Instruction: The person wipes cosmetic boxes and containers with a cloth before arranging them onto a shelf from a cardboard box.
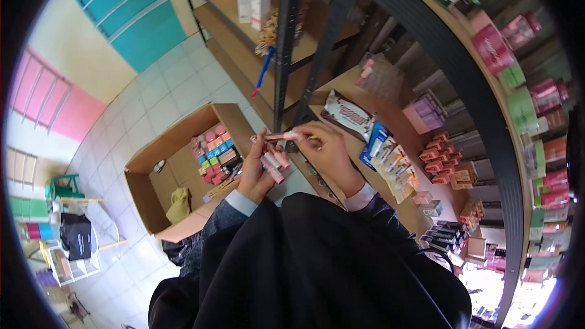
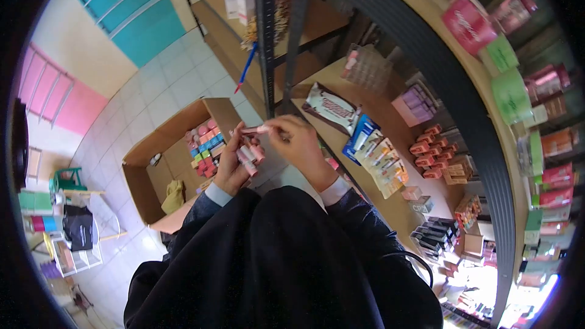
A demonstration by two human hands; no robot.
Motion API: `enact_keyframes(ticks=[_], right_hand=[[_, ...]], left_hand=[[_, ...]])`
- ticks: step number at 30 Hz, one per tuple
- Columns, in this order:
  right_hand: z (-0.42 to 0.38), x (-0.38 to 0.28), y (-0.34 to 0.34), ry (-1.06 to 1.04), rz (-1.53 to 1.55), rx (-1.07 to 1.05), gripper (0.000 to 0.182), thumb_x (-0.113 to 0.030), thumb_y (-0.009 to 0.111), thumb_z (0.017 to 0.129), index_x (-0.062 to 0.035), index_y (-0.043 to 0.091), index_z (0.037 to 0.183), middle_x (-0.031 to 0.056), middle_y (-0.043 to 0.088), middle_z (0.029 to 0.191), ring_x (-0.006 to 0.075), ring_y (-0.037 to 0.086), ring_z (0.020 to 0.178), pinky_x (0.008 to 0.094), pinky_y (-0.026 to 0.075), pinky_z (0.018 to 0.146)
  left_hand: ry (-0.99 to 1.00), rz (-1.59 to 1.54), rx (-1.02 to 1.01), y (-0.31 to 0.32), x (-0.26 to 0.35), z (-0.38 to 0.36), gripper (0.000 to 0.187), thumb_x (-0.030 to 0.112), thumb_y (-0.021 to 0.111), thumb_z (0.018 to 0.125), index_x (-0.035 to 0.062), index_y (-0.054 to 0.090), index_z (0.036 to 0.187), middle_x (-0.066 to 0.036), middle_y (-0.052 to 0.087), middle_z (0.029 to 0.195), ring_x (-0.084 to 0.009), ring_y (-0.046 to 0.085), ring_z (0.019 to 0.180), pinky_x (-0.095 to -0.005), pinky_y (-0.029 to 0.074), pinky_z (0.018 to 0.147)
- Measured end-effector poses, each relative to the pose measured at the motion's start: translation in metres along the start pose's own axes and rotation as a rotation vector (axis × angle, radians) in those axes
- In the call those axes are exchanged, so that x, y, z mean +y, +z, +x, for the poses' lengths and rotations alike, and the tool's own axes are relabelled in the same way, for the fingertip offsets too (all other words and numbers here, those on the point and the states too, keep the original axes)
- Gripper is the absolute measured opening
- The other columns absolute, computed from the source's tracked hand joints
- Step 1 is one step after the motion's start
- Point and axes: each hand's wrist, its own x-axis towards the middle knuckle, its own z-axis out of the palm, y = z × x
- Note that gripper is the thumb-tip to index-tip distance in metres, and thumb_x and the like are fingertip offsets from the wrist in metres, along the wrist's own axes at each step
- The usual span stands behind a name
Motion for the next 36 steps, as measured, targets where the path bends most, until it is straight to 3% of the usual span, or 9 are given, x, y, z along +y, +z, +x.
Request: enact_keyframes(ticks=[2, 3, 5, 7, 10, 15, 19, 25, 36], right_hand=[[0.015, 0.002, -0.031, 0.163, 0.193, 0.209, 0.012, -0.004, 0.056, 0.079, -0.0036, 0.062, 0.089, 0.0062, 0.063, 0.082, 0.0166, 0.061, 0.069, 0.0287, 0.048, 0.062], [0.028, 0.011, -0.056, -0.067, -0.074, 0.367, 0.008, -0.005, 0.057, 0.079, -0.0037, 0.061, 0.085, 0.0034, 0.064, 0.079, 0.0125, 0.06, 0.072, 0.0265, 0.047, 0.063], [0.05, 0.034, -0.119, -0.15, -0.535, 0.551, 0.011, -0.008, 0.058, 0.079, -0.0045, 0.062, 0.089, 0.0095, 0.065, 0.082, 0.025, 0.063, 0.076, 0.0326, 0.048, 0.07], [0.07, 0.053, -0.165, -0.1, -0.739, 0.635, 0.017, -0.006, 0.055, 0.08, -0.0079, 0.062, 0.096, 0.0141, 0.063, 0.092, 0.03, 0.06, 0.087, 0.0346, 0.048, 0.076], [0.098, 0.106, -0.203, -0.079, -0.988, 0.503, 0.019, -0.003, 0.052, 0.08, -0.0056, 0.061, 0.096, 0.0165, 0.062, 0.092, 0.0334, 0.059, 0.088, 0.0383, 0.048, 0.075], [0.12, 0.133, -0.202, 0.058, -0.988, 0.299, 0.022, -0.002, 0.052, 0.078, -0.0052, 0.061, 0.097, 0.0167, 0.062, 0.091, 0.0331, 0.059, 0.086, 0.0387, 0.048, 0.073], [0.129, 0.136, -0.203, 0.089, -1.004, 0.239, 0.025, 0.001, 0.051, 0.076, -0.0057, 0.062, 0.098, 0.0163, 0.062, 0.09, 0.0322, 0.06, 0.083, 0.0382, 0.048, 0.071], [0.134, 0.126, -0.197, 0.166, -1.037, 0.04, 0.027, 0.003, 0.048, 0.076, -0.0055, 0.061, 0.099, 0.0152, 0.063, 0.089, 0.0315, 0.06, 0.086, 0.0384, 0.048, 0.073], [0.143, 0.134, -0.199, 0.1, -1.06, 0.078, 0.023, -0.001, 0.047, 0.078, -0.0028, 0.06, 0.097, 0.0161, 0.062, 0.091, 0.0313, 0.06, 0.086, 0.0388, 0.047, 0.075]], left_hand=[[-0.049, -0.053, 0.115, 0.006, -0.003, -0.002, 0.029, 0.028, 0.048, 0.09, 0.0193, 0.047, 0.117, -0.006, 0.054, 0.094, -0.0176, 0.053, 0.079, -0.0366, 0.049, 0.07], [-0.065, -0.086, 0.121, 0.006, -0.002, -0.004, 0.03, 0.024, 0.05, 0.089, 0.0194, 0.046, 0.119, -0.006, 0.055, 0.095, -0.0177, 0.053, 0.08, -0.0359, 0.049, 0.07], [-0.056, -0.079, 0.104, -0.002, -0.001, -0.005, 0.034, 0.021, 0.053, 0.087, 0.0187, 0.043, 0.12, -0.006, 0.054, 0.096, -0.0185, 0.054, 0.081, -0.0371, 0.049, 0.07], [-0.043, -0.077, 0.097, -0.013, 0.001, -0.005, 0.043, 0.014, 0.055, 0.085, 0.018, 0.038, 0.125, -0.006, 0.054, 0.103, -0.0191, 0.055, 0.086, -0.0381, 0.049, 0.072], [-0.023, -0.02, 0.108, -0.014, 0.005, -0.01, 0.043, 0.012, 0.054, 0.085, 0.0166, 0.037, 0.125, -0.007, 0.054, 0.109, -0.0188, 0.056, 0.091, -0.0379, 0.05, 0.073], [0.008, 0.036, 0.126, -0.013, 0.009, -0.009, 0.029, 0.019, 0.049, 0.09, 0.0034, 0.045, 0.115, -0.008, 0.055, 0.111, -0.0178, 0.056, 0.099, -0.0324, 0.051, 0.079], [-0.031, 0.069, -0.017, -0.015, 0.013, -0.009, 0.03, 0.02, 0.05, 0.09, 0.0016, 0.046, 0.113, -0.009, 0.055, 0.11, -0.0183, 0.056, 0.1, -0.031, 0.05, 0.081], [0.067, 0.089, 0.156, -0.002, 0.009, -0.006, 0.032, 0.021, 0.051, 0.089, 0.0013, 0.046, 0.113, -0.01, 0.055, 0.111, -0.0187, 0.054, 0.104, -0.0301, 0.048, 0.085], [0.017, 0.091, 0.063, 0.005, 0.006, -0.007, 0.033, 0.017, 0.049, 0.09, 0.0007, 0.042, 0.118, -0.012, 0.049, 0.121, -0.022, 0.048, 0.113, -0.0348, 0.043, 0.093]])
